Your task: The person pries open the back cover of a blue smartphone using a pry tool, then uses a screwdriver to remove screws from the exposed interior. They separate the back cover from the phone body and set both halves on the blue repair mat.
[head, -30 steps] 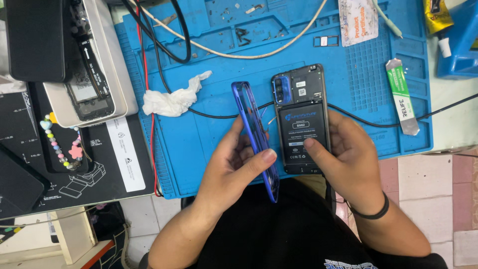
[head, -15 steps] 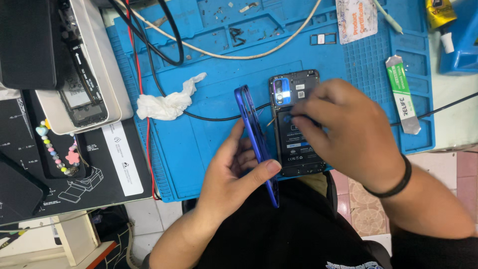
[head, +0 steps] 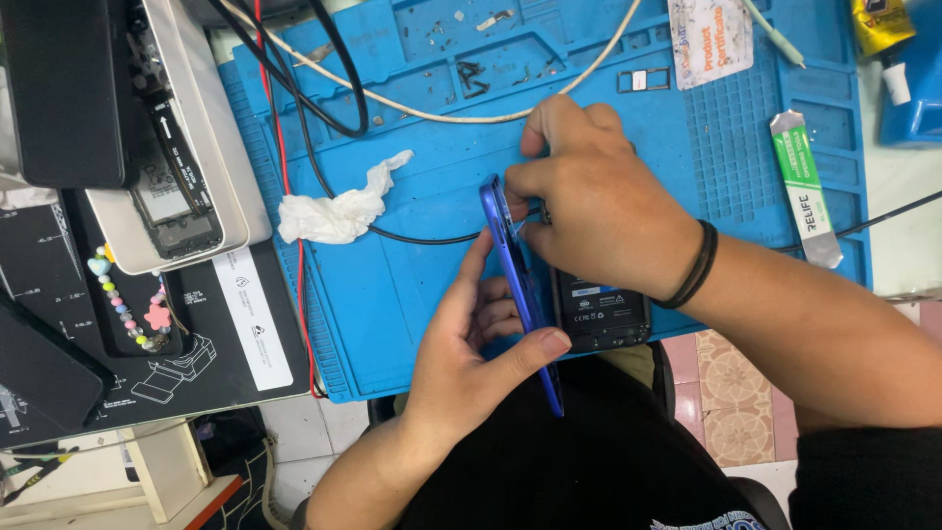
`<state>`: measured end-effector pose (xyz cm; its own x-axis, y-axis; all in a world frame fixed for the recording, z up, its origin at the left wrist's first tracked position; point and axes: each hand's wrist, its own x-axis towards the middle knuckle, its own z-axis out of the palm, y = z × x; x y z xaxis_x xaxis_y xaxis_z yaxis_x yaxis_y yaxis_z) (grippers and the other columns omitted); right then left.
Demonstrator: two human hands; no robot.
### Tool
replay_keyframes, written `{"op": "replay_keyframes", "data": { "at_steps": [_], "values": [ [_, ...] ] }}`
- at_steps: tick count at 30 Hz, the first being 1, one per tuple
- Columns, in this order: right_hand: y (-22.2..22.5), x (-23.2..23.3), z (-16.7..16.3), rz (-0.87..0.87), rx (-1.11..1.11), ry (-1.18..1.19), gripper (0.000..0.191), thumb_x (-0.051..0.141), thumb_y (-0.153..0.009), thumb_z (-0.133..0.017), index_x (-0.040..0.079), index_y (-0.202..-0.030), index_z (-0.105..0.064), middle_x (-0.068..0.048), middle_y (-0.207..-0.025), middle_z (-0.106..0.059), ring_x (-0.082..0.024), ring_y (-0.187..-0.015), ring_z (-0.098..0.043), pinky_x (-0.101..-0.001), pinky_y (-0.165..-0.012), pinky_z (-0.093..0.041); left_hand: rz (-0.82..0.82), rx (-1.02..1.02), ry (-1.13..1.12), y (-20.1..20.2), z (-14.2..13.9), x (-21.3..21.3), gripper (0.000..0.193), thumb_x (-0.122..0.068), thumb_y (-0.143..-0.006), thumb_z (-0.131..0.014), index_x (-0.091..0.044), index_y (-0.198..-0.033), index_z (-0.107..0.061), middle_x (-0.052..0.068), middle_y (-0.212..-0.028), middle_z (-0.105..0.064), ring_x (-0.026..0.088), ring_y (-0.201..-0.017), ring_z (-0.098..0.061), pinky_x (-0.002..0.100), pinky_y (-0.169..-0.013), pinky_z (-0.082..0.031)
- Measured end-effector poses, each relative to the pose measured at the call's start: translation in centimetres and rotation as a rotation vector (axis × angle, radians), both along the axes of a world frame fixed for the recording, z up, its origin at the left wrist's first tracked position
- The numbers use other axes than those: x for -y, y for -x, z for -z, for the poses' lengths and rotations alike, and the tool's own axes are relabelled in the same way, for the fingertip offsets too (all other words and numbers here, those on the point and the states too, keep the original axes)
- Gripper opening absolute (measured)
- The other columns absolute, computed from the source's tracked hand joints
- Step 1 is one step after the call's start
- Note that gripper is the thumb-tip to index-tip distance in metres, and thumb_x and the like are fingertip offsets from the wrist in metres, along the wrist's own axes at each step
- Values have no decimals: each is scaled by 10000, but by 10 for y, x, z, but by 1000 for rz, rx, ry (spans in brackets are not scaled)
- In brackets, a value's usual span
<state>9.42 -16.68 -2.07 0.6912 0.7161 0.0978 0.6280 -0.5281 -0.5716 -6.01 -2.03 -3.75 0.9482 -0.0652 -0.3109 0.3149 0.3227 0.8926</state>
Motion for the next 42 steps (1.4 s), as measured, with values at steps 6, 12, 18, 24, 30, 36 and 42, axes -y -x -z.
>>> {"op": "replay_keyframes", "data": {
  "at_steps": [6,12,18,24,30,36,42],
  "values": [
    [5,-1,6,3,64,23,154,91,-653,-828,153,-776,-759,-161,-1362,-521,-402,-1157,-491,-494,-961,-369,15,21,-71,-2,-1,-2,1047,-135,-849,-844,16,-1658,-195,131,-1269,-610,164,-1080,-677,299,-938,-569],
    [11,-4,6,38,70,51,115,77,-700,-799,150,-754,-729,-147,-1411,-519,-376,-1188,-498,-488,-945,-356,34,35,-62,-4,-6,-4,1032,-133,-864,-837,-7,-1668,-203,135,-1316,-612,159,-1099,-678,292,-956,-561],
    [9,-5,8,16,34,40,118,84,-673,-789,152,-752,-733,-158,-1395,-513,-387,-1183,-489,-492,-932,-350,36,38,-75,-4,-8,-4,1030,-130,-866,-833,-7,-1670,-202,143,-1331,-596,157,-1095,-669,294,-957,-561],
    [11,-5,11,23,64,42,95,95,-733,-793,139,-788,-730,-145,-1420,-519,-351,-1203,-497,-485,-944,-349,21,41,-98,-1,-2,-3,1041,-143,-868,-837,15,-1669,-191,156,-1305,-587,174,-1098,-660,311,-963,-565],
    [10,-4,11,20,39,39,125,91,-673,-799,143,-762,-727,-155,-1405,-521,-356,-1223,-496,-483,-948,-347,8,42,-103,0,0,-3,1047,-161,-871,-834,24,-1666,-177,166,-1307,-594,188,-1116,-670,326,-974,-571],
    [7,-5,11,28,13,10,138,122,-681,-817,151,-800,-754,-146,-1384,-531,-361,-1184,-501,-486,-946,-351,20,68,-116,0,-3,-2,1038,-153,-880,-828,26,-1665,-174,171,-1330,-599,190,-1133,-672,329,-982,-575],
    [12,-7,15,43,64,29,100,134,-686,-813,134,-742,-730,-143,-1390,-541,-375,-1190,-501,-485,-954,-342,13,56,-85,-2,-3,-1,1031,-130,-879,-823,28,-1665,-176,170,-1325,-607,184,-1121,-672,324,-983,-561]
  ]
}}
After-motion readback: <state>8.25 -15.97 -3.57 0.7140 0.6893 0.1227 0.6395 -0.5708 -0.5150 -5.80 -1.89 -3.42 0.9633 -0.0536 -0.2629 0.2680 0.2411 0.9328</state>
